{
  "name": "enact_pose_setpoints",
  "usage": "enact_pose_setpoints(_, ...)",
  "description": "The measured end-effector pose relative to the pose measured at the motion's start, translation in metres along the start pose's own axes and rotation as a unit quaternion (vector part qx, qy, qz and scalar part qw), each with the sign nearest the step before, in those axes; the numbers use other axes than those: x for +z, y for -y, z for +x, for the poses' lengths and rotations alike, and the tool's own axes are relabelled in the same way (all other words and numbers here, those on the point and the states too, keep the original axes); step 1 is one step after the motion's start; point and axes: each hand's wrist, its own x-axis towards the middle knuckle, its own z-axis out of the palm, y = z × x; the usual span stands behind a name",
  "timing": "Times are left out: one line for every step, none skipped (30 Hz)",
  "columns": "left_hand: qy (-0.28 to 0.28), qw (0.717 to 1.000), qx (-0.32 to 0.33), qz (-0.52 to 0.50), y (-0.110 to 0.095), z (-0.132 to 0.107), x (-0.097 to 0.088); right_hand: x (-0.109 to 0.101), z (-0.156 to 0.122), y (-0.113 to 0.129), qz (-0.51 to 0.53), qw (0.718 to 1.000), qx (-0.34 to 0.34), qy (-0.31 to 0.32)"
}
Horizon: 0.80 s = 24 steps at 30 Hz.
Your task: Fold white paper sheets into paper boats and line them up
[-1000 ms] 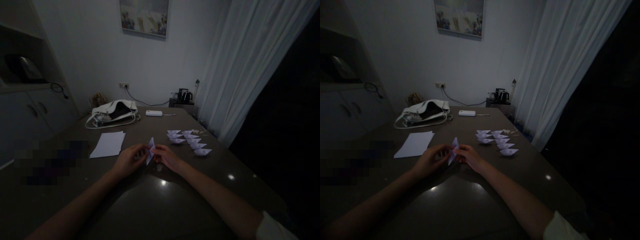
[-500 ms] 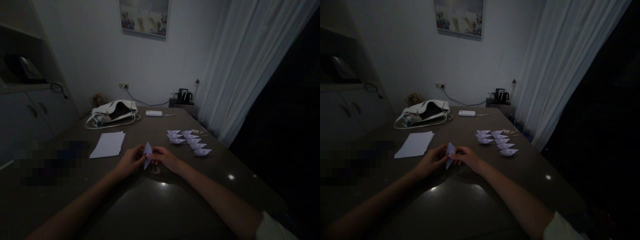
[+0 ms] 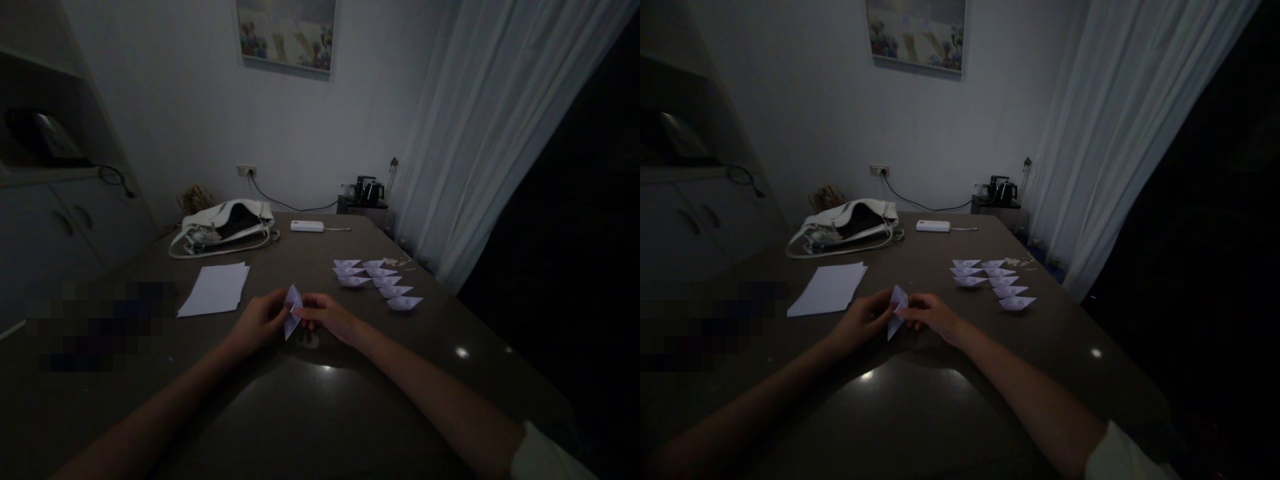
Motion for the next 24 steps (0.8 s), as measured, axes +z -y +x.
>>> enact_pose_setpoints(-0.004,1.000,0.003,0.003,-0.0008,0.0001,-0.0004,0.0001,0.0001,-0.0003,0.000,1.000,0.000,0.000)
enact_pose_setpoints(-0.007,1.000,0.006,0.006,-0.0014,0.0001,-0.0007,0.0001,0.0002,-0.0004,0.000,1.000,0.000,-0.001)
enact_pose_setpoints(-0.007,1.000,0.006,0.009,-0.0019,0.0001,-0.0008,0.0002,0.0002,-0.0004,0.000,1.000,0.001,-0.003)
enact_pose_setpoints(-0.008,1.000,0.006,0.011,-0.0020,0.0001,-0.0007,0.0002,0.0002,-0.0003,0.001,1.000,0.002,-0.004)
enact_pose_setpoints(-0.008,1.000,0.007,0.014,-0.0020,0.0001,-0.0004,0.0001,0.0001,-0.0002,0.003,1.000,0.003,-0.005)
enact_pose_setpoints(-0.006,1.000,0.009,0.019,-0.0018,0.0000,-0.0001,-0.0001,0.0001,-0.0001,0.005,1.000,0.003,-0.004)
enact_pose_setpoints(-0.004,1.000,0.011,0.024,-0.0015,-0.0001,0.0003,-0.0004,0.0001,-0.0001,0.007,1.000,0.003,-0.003)
enact_pose_setpoints(-0.002,0.999,0.014,0.029,-0.0013,-0.0002,0.0007,-0.0008,0.0001,-0.0002,0.009,1.000,0.004,-0.001)
enact_pose_setpoints(-0.001,0.999,0.014,0.033,-0.0012,-0.0003,0.0010,-0.0012,0.0001,-0.0003,0.012,1.000,0.006,-0.001)
enact_pose_setpoints(-0.005,0.999,0.014,0.037,-0.0012,-0.0004,0.0010,-0.0016,0.0001,-0.0005,0.017,1.000,0.008,-0.002)
enact_pose_setpoints(-0.013,0.999,0.013,0.040,-0.0016,-0.0005,0.0008,-0.0019,0.0001,-0.0005,0.025,1.000,0.012,-0.006)
enact_pose_setpoints(-0.025,0.999,0.014,0.041,-0.0021,-0.0006,0.0001,-0.0020,0.0000,-0.0004,0.034,0.999,0.017,-0.011)
enact_pose_setpoints(-0.039,0.998,0.019,0.043,-0.0028,-0.0007,-0.0008,-0.0020,-0.0001,0.0000,0.044,0.999,0.022,-0.015)
enact_pose_setpoints(-0.053,0.997,0.029,0.045,-0.0036,-0.0008,-0.0021,-0.0019,-0.0003,0.0005,0.054,0.998,0.026,-0.019)
enact_pose_setpoints(-0.060,0.996,0.044,0.048,-0.0043,-0.0009,-0.0035,-0.0017,-0.0005,0.0013,0.062,0.997,0.029,-0.023)
enact_pose_setpoints(-0.061,0.995,0.062,0.055,-0.0047,-0.0011,-0.0048,-0.0013,-0.0007,0.0021,0.068,0.997,0.031,-0.025)
enact_pose_setpoints(-0.057,0.993,0.079,0.065,-0.0047,-0.0011,-0.0060,-0.0010,-0.0008,0.0030,0.073,0.996,0.031,-0.027)
enact_pose_setpoints(-0.050,0.991,0.092,0.078,-0.0042,-0.0012,-0.0068,-0.0006,-0.0009,0.0037,0.078,0.996,0.032,-0.029)
enact_pose_setpoints(-0.041,0.990,0.101,0.093,-0.0033,-0.0011,-0.0073,-0.0004,-0.0008,0.0042,0.085,0.995,0.033,-0.033)
enact_pose_setpoints(-0.035,0.988,0.105,0.105,-0.0020,-0.0009,-0.0073,-0.0003,-0.0006,0.0045,0.093,0.994,0.035,-0.036)
enact_pose_setpoints(-0.032,0.987,0.107,0.113,-0.0005,-0.0006,-0.0071,-0.0003,-0.0003,0.0045,0.101,0.993,0.038,-0.040)
enact_pose_setpoints(-0.032,0.987,0.108,0.117,0.0011,-0.0002,-0.0067,-0.0005,0.0000,0.0043,0.110,0.992,0.040,-0.043)
enact_pose_setpoints(-0.034,0.987,0.109,0.115,0.0026,0.0003,-0.0063,-0.0007,0.0002,0.0040,0.117,0.991,0.042,-0.045)
enact_pose_setpoints(-0.037,0.987,0.110,0.110,0.0038,0.0009,-0.0059,-0.0010,0.0005,0.0035,0.123,0.990,0.043,-0.046)
